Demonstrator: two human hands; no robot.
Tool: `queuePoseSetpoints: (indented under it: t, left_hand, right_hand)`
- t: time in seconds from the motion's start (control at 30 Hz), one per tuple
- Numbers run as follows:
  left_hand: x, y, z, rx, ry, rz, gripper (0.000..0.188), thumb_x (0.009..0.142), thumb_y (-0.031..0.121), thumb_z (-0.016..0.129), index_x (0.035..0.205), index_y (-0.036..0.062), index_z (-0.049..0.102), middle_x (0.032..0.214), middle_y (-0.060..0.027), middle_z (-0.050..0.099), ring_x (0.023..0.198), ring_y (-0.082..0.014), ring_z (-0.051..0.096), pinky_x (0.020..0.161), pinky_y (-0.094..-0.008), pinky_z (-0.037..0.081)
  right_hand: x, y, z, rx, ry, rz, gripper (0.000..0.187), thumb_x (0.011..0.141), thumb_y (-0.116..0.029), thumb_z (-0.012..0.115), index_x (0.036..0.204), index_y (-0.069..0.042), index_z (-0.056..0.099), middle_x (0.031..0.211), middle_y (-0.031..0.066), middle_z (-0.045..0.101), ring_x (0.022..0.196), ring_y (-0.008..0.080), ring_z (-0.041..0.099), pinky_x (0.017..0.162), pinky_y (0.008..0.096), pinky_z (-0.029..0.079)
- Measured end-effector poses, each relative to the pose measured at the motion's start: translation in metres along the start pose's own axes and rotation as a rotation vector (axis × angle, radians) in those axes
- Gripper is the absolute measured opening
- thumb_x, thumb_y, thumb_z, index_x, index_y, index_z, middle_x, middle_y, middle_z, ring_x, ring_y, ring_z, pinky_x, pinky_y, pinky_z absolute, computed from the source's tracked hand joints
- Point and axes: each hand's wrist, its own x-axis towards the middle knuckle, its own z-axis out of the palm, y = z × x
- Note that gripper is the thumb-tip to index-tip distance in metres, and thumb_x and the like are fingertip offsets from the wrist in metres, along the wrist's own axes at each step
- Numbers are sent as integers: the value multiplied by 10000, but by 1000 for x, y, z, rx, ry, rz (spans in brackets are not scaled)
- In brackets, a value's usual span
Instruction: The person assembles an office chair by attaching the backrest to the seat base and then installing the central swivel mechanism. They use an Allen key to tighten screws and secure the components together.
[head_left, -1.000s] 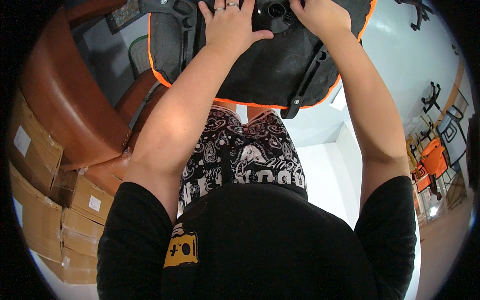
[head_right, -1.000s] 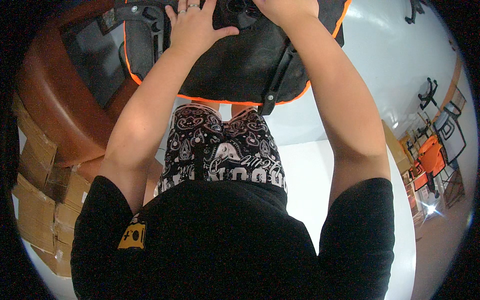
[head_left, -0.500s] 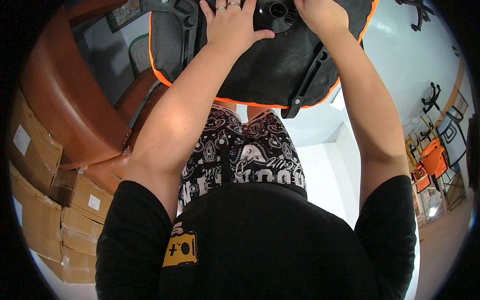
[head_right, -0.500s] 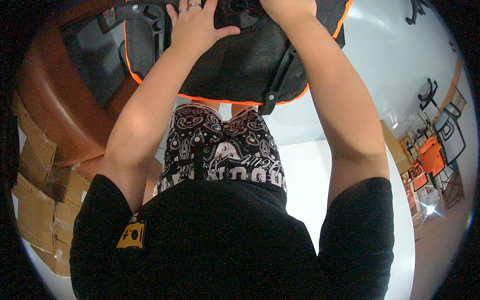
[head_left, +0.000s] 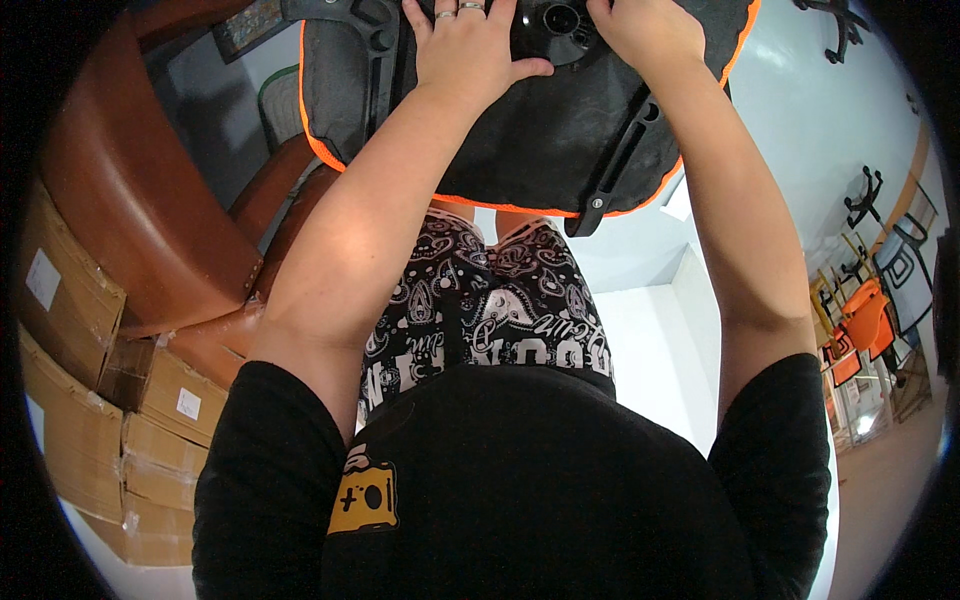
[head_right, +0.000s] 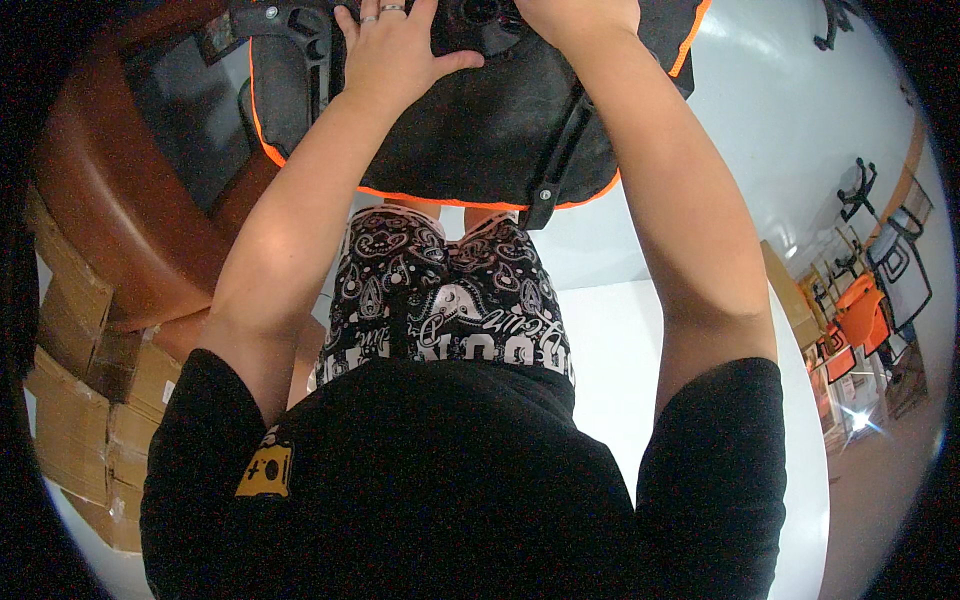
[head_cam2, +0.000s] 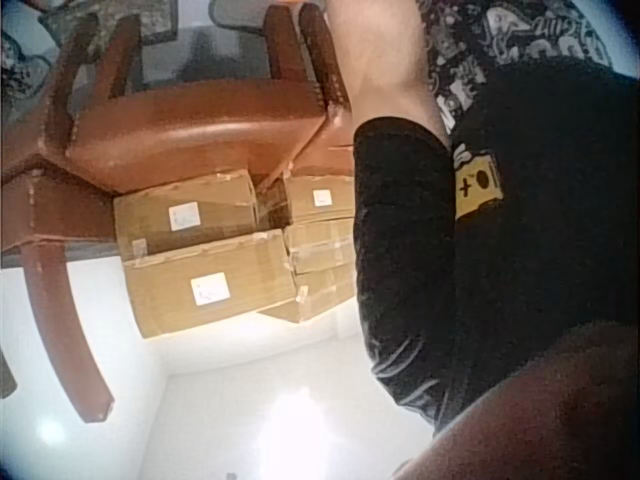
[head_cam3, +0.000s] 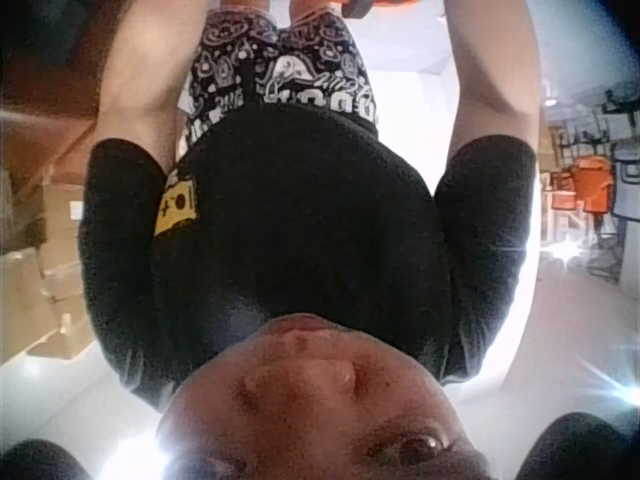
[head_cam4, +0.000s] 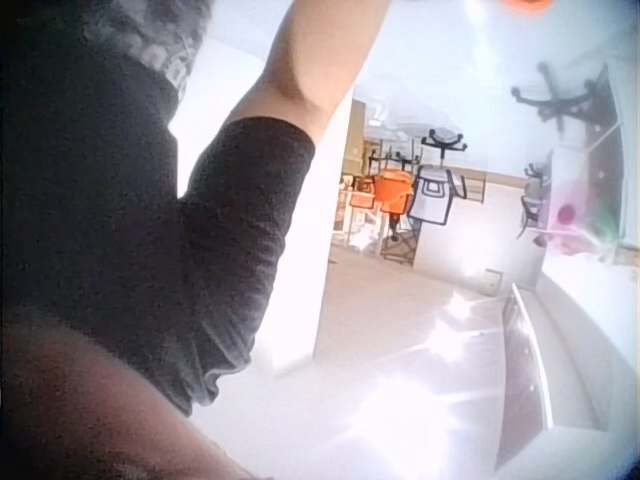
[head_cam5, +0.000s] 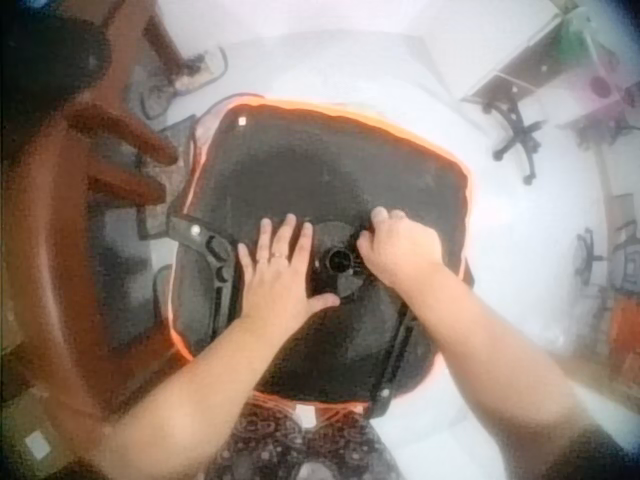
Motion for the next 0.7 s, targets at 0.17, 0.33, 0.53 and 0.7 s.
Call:
queuePoseSetpoints:
  t: [0.17,0.33,0.53,0.7]
  left_hand:
    - [2,1,-2,9,-24,-19,1020,699,471,781,1480,78,256,1545,-146,200,1439,-375,117,1126,-616,126]
    - [3,-6,15,29,87,20,1020,705,474,778,1482,78,251,1549,-143,194,1441,-371,112,1126,-618,122]
    - [-11,6,-10,2,49,4,1037,685,474,790,1467,43,263,1537,-173,198,1429,-402,124,1141,-571,151]
    - [-23,-36,16,-29,526,265,677,738,354,774,1291,75,499,1318,-167,481,1251,-380,423,989,-452,415]
  right_hand:
    - [4,3,6,24,-60,-18,370,937,-307,441,946,-20,676,954,214,666,868,366,650,802,437,518]
    - [-2,-3,4,45,18,13,385,949,-297,425,909,-17,686,932,214,668,868,365,649,799,436,514]
    - [2,3,-1,95,-182,55,376,947,-341,452,977,-29,660,963,207,661,856,393,640,792,447,504]
    - [-29,13,9,356,402,-208,144,869,-98,540,978,-49,620,905,149,620,796,313,609,707,386,492]
